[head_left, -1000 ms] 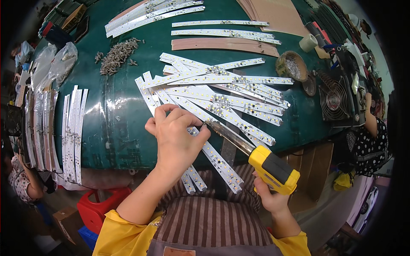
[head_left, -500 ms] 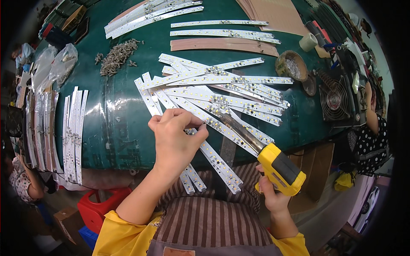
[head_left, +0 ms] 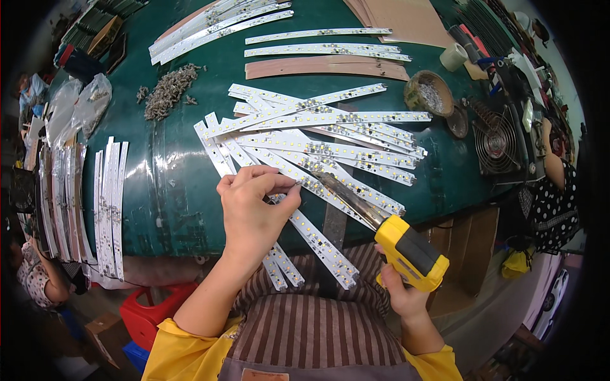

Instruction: The person solders small components onto LED strips by positioning the components onto the strips by hand and soldering them with a soldering gun.

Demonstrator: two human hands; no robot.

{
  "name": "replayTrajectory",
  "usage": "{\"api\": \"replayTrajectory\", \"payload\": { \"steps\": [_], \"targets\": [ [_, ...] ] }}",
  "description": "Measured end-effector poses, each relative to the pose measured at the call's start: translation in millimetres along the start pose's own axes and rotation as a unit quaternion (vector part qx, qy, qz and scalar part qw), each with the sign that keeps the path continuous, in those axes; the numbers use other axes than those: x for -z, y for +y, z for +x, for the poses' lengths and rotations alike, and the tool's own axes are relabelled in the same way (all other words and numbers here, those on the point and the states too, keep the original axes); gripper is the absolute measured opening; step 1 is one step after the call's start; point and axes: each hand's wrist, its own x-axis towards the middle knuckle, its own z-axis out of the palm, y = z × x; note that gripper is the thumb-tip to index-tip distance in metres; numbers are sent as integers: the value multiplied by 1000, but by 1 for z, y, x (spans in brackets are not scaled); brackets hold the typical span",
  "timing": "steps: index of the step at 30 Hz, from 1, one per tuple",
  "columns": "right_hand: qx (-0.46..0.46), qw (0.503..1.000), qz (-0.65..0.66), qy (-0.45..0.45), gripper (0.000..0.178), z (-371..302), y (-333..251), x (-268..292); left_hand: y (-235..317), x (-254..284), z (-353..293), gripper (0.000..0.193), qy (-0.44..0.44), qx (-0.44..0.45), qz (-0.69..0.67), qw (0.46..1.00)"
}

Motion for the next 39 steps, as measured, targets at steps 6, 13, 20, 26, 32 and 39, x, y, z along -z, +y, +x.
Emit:
{"api": "replayTrajectory", "payload": {
  "steps": [6, 13, 20, 26, 32, 39],
  "targets": [
    [-57, 993, 51, 93, 29, 10, -14, -12, 3, -1, 0, 13, 7, -10, 30, 999],
    [-58, 992, 56, 96, 29, 9, -13, -13, 1, -2, 1, 12, 16, -21, 12, 1000],
    [-32, 998, 35, 46, 37, 4, -5, -4, -1, -4, 2, 12, 23, -34, -9, 999],
    [-59, 997, 34, 38, 36, 7, -11, -9, 0, -4, 2, 11, 19, -40, -11, 999],
    [-42, 993, 46, 96, 25, 12, -14, -14, 0, -2, 2, 10, 19, -34, 5, 999],
    [-40, 993, 52, 98, 25, 12, -14, -14, 3, 0, 3, 12, 7, -39, 12, 999]
  ]
}}
